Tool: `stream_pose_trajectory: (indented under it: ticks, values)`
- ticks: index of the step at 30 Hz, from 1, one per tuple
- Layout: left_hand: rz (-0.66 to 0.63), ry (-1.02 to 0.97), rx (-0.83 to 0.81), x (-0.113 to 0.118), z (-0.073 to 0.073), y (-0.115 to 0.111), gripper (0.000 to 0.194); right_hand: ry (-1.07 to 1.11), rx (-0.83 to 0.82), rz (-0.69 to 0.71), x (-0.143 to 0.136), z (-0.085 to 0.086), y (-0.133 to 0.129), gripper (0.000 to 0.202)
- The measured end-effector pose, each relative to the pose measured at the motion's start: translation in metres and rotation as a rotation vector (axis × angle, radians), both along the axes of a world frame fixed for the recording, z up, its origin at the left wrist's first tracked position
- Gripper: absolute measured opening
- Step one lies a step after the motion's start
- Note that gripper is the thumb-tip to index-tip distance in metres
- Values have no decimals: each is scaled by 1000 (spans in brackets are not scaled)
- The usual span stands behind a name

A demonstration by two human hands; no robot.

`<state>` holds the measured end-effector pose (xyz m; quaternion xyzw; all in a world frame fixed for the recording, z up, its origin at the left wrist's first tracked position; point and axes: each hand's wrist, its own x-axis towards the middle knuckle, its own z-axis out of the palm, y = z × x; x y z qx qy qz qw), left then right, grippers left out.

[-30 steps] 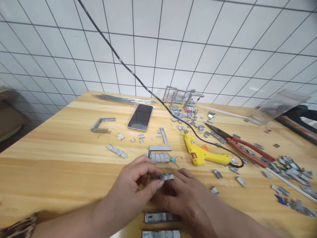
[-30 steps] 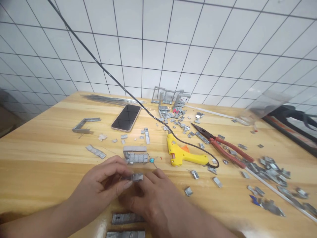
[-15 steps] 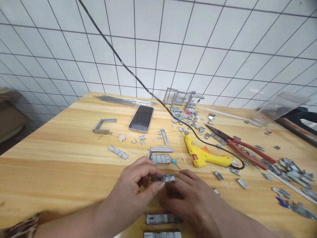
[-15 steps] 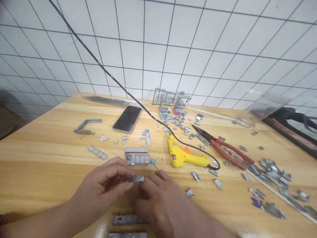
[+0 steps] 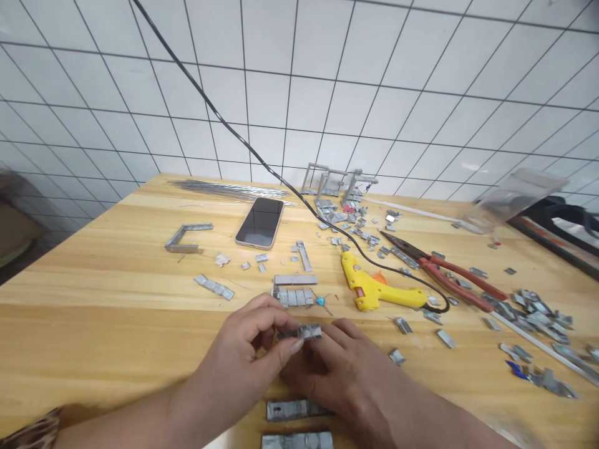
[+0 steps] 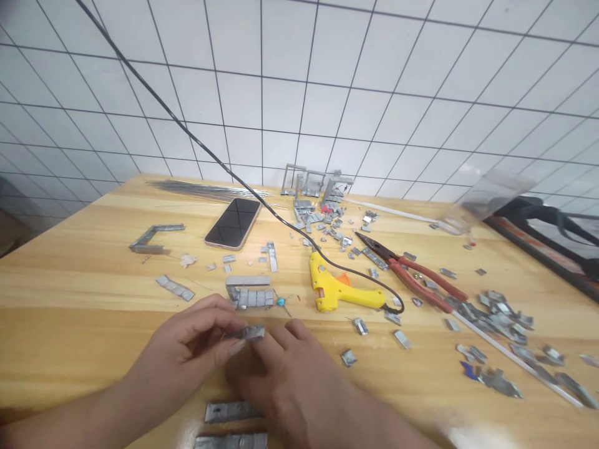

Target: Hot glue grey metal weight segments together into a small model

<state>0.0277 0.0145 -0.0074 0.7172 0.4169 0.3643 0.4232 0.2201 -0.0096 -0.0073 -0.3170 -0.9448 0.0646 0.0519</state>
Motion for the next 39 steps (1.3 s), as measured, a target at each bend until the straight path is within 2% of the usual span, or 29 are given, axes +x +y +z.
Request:
stream_pose_trajectory:
  ticks: [4,8,11,14,17,20,24,26,32,39]
  values:
    - [5,6,15,-1,-1,0,9,51,32,6,0,2,-1,19]
    - [5,-6,5,-4,0,-2,10,-47,-99,-49,1,7,0,20]
    - [3,-10,14,-5,1,-2,9,90,-8,7,2,2,3,25]
    - [3,-12,14,-5,1,-2,10,135,21,37,6,-7,4,31]
    - [3,-19,2,-5,1,-2,10,164,24,52,10,-8,3,22]
    - [1,-17,8,-4,0,-2,10,130,-52,17,12,0,-1,19]
    - [5,-23,14,-3,0,-2,10,-25,-155,-47,4,14,-3,48]
    - [2,-24,8,-3,0,-2,10,-93,-157,-47,-3,17,-3,55]
    - [1,-24,14,-3,0,-2,9,-66,-96,-45,-7,17,1,28]
    - [5,-30,31,-3,0,-1,10,89,31,-2,6,-6,2,18]
